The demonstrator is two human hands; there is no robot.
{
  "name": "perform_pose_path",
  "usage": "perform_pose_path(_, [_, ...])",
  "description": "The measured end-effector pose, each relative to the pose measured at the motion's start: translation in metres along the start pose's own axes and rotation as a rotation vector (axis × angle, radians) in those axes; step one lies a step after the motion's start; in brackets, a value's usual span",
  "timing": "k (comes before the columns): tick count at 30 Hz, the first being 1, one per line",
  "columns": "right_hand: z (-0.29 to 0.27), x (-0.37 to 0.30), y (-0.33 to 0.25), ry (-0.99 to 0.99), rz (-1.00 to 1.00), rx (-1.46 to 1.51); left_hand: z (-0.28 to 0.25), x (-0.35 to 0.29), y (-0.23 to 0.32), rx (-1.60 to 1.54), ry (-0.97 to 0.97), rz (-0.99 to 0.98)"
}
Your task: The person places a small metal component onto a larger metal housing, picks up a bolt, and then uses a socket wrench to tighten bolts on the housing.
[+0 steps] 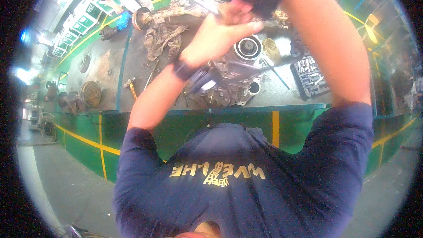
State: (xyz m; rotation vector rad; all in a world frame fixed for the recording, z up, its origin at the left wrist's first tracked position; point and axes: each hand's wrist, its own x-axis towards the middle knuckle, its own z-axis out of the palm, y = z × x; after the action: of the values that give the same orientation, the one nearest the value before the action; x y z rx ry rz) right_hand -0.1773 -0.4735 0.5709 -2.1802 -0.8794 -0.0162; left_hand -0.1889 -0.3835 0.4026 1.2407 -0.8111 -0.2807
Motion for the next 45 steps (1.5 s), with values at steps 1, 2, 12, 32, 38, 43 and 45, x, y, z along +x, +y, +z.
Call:
perform_pose_path(1, [-0.015,-0.006,0.008,0.069,0.098,-0.003,-0.024,-0.007,0.008,0.192,-0.182,-0.059])
perform_pose_path(2, [-0.021,-0.014,0.014,0.108,0.156,-0.008,-0.043,-0.020,0.011,0.367,-0.138,-0.006])
perform_pose_path(12, [0.018,-0.054,-0.047,-0.138,-0.261,0.149,-0.074,0.030,-0.003,0.441,0.150,0.258])
perform_pose_path(32, [0.068,-0.081,-0.046,0.274,-0.002,0.452,-0.054,0.013,0.007,0.498,0.027,0.189])
perform_pose_path(38, [0.036,-0.014,-0.012,0.176,-0.185,0.511,-0.040,0.030,-0.031,0.650,-0.121,0.370])
perform_pose_path(43, [0.027,-0.002,-0.003,0.021,-0.015,0.777,-0.018,0.012,0.005,0.272,-0.187,0.047])
perform_pose_path(45, [0.010,-0.014,0.020,0.156,-0.030,0.811,-0.018,0.004,0.018,0.335,-0.250,-0.054])
